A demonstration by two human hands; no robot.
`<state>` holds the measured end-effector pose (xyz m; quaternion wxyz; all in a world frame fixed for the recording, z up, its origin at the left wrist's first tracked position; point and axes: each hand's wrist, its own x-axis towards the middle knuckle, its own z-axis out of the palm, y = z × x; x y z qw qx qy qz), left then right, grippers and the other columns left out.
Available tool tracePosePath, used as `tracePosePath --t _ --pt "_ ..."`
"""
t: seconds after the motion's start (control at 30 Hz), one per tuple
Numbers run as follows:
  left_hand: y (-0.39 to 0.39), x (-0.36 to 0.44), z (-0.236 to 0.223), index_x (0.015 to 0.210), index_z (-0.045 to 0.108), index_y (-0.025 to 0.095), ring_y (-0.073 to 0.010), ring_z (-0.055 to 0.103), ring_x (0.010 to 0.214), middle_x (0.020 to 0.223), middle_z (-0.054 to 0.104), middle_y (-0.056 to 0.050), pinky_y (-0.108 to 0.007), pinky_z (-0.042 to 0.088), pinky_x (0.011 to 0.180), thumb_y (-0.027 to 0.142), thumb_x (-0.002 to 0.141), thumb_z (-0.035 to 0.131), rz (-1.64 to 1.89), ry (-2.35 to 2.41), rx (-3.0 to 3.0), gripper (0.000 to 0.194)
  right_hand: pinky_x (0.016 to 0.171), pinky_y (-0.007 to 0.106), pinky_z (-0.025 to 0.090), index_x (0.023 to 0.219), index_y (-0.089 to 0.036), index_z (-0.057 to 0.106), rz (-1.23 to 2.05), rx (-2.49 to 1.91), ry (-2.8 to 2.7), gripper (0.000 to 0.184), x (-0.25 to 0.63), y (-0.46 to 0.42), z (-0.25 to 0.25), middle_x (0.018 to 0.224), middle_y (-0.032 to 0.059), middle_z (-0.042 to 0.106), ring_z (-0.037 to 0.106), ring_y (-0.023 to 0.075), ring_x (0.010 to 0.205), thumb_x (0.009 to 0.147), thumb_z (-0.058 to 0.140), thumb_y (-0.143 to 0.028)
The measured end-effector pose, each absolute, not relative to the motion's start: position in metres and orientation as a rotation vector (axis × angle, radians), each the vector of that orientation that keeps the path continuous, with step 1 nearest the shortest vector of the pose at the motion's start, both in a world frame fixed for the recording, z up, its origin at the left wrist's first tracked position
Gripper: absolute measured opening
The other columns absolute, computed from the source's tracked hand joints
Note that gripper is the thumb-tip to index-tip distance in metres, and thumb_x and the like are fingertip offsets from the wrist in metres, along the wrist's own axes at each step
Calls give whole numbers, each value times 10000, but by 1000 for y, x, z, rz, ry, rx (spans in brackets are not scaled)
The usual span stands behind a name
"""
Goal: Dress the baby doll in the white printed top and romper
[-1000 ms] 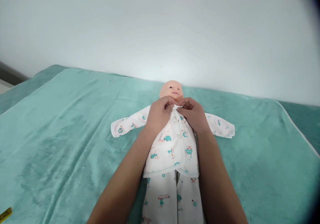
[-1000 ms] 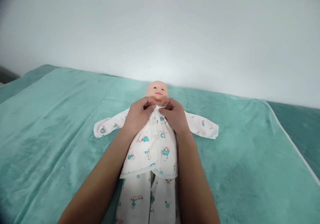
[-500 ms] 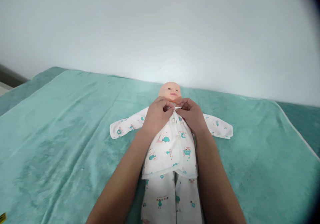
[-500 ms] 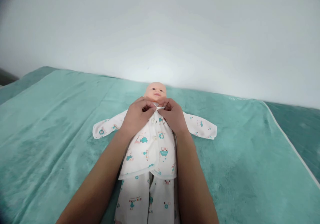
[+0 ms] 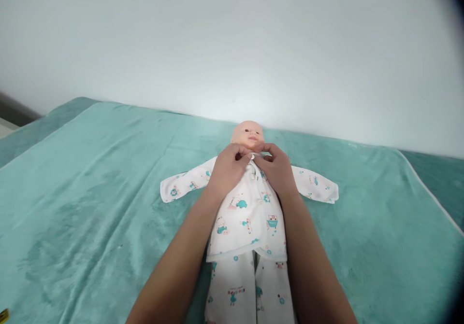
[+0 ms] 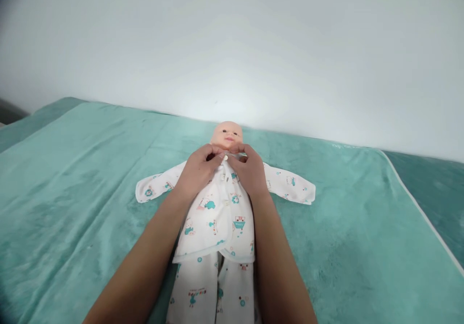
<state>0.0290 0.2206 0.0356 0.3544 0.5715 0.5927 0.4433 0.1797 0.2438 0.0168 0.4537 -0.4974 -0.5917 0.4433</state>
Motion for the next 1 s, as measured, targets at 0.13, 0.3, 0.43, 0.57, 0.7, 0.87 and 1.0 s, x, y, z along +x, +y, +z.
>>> tracePosePath --t 0.13,0.3,0.43,0.57,0.7,0.87,1.0 --pt "224 28 32 948 705 211 -150 586 792 888 672 -13 -272 456 722 230 870 527 1179 1489 1565 195 655 262 421 948 -194 651 994 -1254 -1428 247 177 245 17 1020 30 677 510 112 685 807 625 -395" --pt "215 29 33 875 673 192 -144 581 781 889 673 -8 -276 456 736 212 851 550 1246 1449 1610 126 635 270 380 759 -207 556 758 -1358 -1518 249 171 227 29 745 -11 602 476 128 648 831 587 -444" --pt "188 30 27 851 656 194 -158 591 832 900 646 -23 -294 465 765 152 837 543 1308 1490 1699 121 606 278 313 684 -224 456 625 -1517 -1863 306 175 196 40 627 -36 518 452 140 618 843 567 -461" --pt "163 26 17 948 688 209 -183 588 1037 1111 621 -61 -320 471 879 161 875 550 1367 1386 1852 164 580 265 283 766 -232 441 638 -1652 -2038 248 183 165 56 686 -32 540 472 145 622 835 580 -426" --pt "155 24 16 924 693 226 -200 552 1115 1112 617 -50 -375 416 1009 202 884 597 1326 1375 1986 106 584 265 264 796 -220 440 540 -1751 -2153 197 183 145 69 782 10 578 511 157 672 879 535 -371" --pt "156 22 21 840 654 213 -193 558 1068 1047 623 -43 -367 423 985 185 889 582 1299 1309 1940 92 573 276 231 895 -201 492 405 -1855 -2190 164 170 138 66 874 56 612 558 181 712 925 499 -362" --pt "154 21 24 869 635 210 -200 565 1004 1005 637 -51 -358 440 912 238 907 570 1274 1306 1883 81 577 281 212 887 -201 509 346 -1864 -2069 211 165 143 47 832 51 615 553 178 700 961 455 -392"
